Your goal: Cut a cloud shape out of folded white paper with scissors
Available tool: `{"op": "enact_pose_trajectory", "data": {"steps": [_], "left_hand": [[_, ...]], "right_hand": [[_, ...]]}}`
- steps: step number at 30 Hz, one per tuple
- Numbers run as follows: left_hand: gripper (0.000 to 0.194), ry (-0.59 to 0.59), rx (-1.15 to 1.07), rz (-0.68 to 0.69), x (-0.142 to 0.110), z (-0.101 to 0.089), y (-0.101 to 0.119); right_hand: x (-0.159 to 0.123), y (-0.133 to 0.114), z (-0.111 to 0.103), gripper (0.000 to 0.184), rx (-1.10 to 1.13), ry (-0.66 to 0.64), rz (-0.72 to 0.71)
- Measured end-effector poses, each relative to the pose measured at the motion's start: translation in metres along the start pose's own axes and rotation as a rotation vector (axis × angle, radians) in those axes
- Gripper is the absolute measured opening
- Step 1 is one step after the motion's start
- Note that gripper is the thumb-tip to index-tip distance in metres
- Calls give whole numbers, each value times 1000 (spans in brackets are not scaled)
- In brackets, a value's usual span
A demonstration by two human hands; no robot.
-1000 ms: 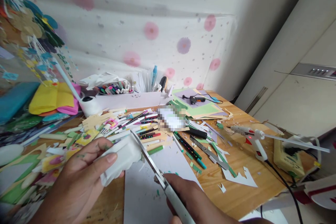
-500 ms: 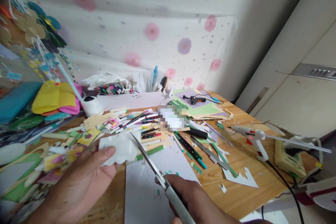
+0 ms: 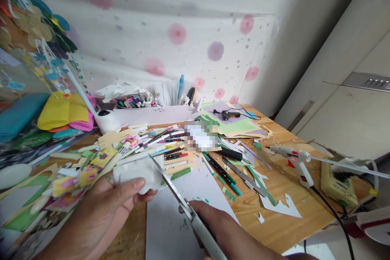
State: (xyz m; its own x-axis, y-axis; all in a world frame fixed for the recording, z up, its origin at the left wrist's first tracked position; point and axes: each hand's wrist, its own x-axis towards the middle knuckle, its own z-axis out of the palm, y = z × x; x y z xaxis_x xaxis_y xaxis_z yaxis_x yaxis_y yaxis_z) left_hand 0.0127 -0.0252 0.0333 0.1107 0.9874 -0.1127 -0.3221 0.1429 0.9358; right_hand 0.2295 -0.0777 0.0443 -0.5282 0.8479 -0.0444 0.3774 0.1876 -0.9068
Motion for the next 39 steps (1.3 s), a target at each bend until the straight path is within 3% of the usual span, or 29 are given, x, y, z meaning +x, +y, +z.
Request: {"op": "enact_pose_trajectory", "data": {"steps": [7,25,32,39], "left_hand": [[12,0,-40,19,-2,7,3],[10,-66,-136,12,-1,1,-3],[19,-18,-217,-121,-8,9,-13],[17,-55,-202,-174,-12,13,-23]], "right_hand": [[2,-2,-1,72,-27,9,0],[-1,5,-1,72,-15,-4,-20],[-2,14,3,71,-23,43,-59],[3,20,12,69,-51,128,-133]]}}
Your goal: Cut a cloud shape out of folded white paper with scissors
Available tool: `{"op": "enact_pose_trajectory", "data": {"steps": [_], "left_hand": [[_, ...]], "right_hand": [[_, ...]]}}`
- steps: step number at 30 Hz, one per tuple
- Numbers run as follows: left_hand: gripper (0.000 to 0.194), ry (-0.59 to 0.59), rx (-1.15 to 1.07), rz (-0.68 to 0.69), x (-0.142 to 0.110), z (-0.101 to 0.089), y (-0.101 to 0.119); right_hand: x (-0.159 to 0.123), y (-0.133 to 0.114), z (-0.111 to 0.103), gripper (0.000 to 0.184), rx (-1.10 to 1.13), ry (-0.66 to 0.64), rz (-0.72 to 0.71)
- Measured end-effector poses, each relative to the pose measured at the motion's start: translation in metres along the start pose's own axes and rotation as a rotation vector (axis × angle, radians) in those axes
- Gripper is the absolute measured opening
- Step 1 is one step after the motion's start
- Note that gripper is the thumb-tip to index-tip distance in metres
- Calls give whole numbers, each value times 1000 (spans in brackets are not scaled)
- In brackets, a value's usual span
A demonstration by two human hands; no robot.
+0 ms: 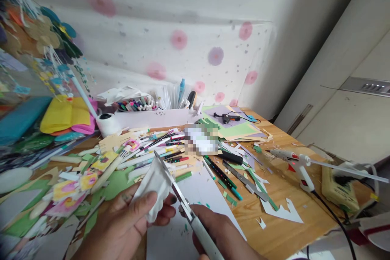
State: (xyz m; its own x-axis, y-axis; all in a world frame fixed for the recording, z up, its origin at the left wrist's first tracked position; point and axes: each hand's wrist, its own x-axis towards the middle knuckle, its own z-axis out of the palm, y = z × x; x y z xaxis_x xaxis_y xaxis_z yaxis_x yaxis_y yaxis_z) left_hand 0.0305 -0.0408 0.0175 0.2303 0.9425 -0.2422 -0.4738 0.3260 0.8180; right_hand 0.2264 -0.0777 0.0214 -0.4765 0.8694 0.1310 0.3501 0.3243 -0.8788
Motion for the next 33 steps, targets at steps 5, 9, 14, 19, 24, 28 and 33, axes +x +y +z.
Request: {"op": "enact_pose_trajectory", "data": {"steps": [5,9,14,19,24,28,33], "left_hand": [[19,13,6,50,2,-1,1],[13,49,13,91,2,-1,6],[12,67,27,109,2,-2,9],[13,87,16,142,4,-3,11],[10,79,23,199,8,-7,13],[7,95,13,249,11,-9,15],[5,139,-87,330,15,-9,16]], "right_hand": [[2,-3,-5,69,-30,-28,30],[0,-1,-8,72,-35,-33,62],[-4,1,-7,73,-36,-12,98],[-6,5,-9,74,-38,-28,112],[-5,14,-9,78,30,-47,147],[-1,17,-10,80,115,-111,172],[-2,5,-11,75,83,-94,158]]}}
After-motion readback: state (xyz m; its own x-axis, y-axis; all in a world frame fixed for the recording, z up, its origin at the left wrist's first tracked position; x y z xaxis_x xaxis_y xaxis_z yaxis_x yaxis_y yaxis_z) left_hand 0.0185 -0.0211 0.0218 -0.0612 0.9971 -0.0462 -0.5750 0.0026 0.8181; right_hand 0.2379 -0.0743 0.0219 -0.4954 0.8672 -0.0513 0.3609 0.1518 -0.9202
